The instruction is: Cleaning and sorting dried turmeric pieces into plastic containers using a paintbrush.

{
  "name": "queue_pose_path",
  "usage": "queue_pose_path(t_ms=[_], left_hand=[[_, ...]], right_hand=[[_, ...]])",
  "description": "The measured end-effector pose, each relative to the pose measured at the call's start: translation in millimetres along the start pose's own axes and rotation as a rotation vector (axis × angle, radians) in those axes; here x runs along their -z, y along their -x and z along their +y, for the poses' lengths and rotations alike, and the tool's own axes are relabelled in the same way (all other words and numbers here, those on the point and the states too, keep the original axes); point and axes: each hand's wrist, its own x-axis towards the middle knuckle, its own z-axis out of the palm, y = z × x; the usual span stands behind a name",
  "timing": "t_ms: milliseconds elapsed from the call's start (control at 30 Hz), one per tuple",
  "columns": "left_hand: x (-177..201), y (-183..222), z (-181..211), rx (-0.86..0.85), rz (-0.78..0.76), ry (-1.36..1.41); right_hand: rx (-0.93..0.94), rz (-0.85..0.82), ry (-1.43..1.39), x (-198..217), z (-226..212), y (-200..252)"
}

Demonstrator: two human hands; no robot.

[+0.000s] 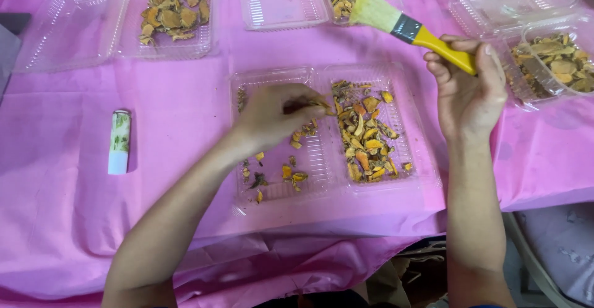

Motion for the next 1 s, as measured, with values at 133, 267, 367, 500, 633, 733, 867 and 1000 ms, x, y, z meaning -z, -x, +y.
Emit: queue_pose_path(t_ms=[133,267,367,500,633,733,867,1000], left_hand=[[-11,-7,43,0.168,-0.184,0.108],[3,-6,55,0.095,-0.241,-0.135],[34,0,31,-0.043,-0.2,-0.366],[77,15,-13,0.08,-0.364,-0.633],[76,19,-22,0.051,-0.419,-0.668],[72,19,-15,0.096,-0.449,-0.655],[76,25,-6,0.074,-0.491,-0.618],[63,25,5,0.223,-0.511,-0.592]], right_hand=[[0.031,-0.127,0.041,5,6,-3],[0.005,-0.106,0.03,6,9,-2],[0.006,-0.13,0.016,10,10,-3],[-0.005,-0.147,0.071,7,10,-1],[-0.013,-0.174,0.085,6,10,1],[-0.017,-0.186,0.116,5,10,0],[-0.025,-0.138,0.119,1,8,2],[-0.048,-0.125,0.131,0,7,3]])
